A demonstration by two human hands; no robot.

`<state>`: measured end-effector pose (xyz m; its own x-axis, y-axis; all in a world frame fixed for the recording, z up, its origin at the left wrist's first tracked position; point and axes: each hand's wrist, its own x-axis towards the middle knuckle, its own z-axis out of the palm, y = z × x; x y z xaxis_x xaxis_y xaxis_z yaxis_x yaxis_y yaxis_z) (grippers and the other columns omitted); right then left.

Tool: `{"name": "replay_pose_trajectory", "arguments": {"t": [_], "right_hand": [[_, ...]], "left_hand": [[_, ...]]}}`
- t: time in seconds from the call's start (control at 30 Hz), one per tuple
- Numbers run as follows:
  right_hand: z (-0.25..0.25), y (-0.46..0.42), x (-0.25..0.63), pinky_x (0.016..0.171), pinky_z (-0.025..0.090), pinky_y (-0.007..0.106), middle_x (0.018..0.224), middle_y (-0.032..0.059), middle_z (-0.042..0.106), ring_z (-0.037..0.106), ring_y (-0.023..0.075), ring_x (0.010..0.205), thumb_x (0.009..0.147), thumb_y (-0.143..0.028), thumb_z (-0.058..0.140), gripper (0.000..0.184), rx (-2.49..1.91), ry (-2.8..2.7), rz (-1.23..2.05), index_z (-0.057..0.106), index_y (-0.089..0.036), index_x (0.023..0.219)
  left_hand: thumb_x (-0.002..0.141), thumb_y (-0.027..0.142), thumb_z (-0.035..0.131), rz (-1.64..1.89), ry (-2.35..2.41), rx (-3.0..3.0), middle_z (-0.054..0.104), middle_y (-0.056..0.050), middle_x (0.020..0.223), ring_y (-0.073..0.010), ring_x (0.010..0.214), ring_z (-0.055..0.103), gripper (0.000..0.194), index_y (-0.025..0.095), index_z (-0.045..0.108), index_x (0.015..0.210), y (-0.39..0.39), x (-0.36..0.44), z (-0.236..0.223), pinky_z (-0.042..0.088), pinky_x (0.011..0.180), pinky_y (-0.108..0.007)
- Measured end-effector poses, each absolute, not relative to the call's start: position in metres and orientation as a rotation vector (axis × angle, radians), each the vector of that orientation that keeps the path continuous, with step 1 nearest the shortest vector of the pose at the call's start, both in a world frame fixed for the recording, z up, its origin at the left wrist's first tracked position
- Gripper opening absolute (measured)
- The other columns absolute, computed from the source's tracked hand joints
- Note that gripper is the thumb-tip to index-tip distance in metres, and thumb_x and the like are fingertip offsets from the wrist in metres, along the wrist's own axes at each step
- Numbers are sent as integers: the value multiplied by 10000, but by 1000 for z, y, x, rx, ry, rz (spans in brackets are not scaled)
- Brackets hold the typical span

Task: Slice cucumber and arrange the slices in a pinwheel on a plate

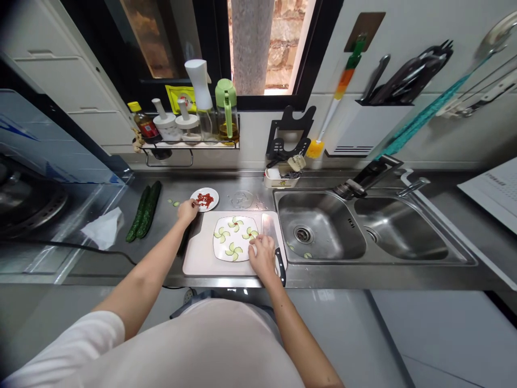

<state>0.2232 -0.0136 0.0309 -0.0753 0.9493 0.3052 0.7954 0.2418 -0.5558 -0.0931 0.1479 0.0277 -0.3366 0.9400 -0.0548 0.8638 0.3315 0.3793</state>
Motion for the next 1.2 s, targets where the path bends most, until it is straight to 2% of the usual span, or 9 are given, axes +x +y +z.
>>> {"name": "replay_pose_trajectory", "arguments": {"t": [0.27, 0.47, 0.63, 1.07, 1.2], "right_hand": [[34, -12, 225, 964, 382, 459, 1061, 95, 549, 417, 282, 1090, 842, -221, 502, 163, -1580, -1910, 315, 655, -218, 898], [33, -10, 225, 962, 385, 449, 1056, 91, 549, 421, 276, 1084, 837, -210, 503, 161, -1595, -1910, 308, 655, -221, 893], [34, -10, 227, 961, 384, 444, 1067, 96, 551, 420, 275, 1087, 841, -217, 503, 167, -1598, -1923, 305, 660, -216, 900], [34, -7, 225, 959, 385, 452, 1060, 96, 546, 421, 278, 1088, 849, -221, 503, 158, -1594, -1935, 314, 655, -216, 891], [33, -6, 225, 966, 382, 450, 1065, 97, 545, 416, 277, 1092, 855, -225, 504, 154, -1593, -1939, 314, 653, -210, 886]], "left_hand": [[840, 251, 515, 219, 2280, 1792, 681, -83, 1121, -247, 1025, 620, 277, 282, 720, 1024, 170, -90, 21, 461, 845, -327], [862, 275, 499, 93, 2241, 1933, 653, -109, 1156, -273, 1081, 600, 318, 278, 701, 1108, 173, -85, 20, 454, 898, -365], [884, 259, 458, 13, 2253, 2009, 646, -145, 1147, -282, 1085, 593, 314, 207, 695, 1084, 174, -82, 21, 453, 892, -363], [861, 276, 496, -2, 2285, 1889, 642, -188, 1137, -311, 1081, 582, 306, 166, 674, 1084, 177, -85, 22, 444, 884, -390], [827, 283, 540, 90, 2284, 1824, 657, -182, 1115, -309, 1077, 591, 261, 173, 690, 1011, 176, -87, 22, 448, 884, -386]]}}
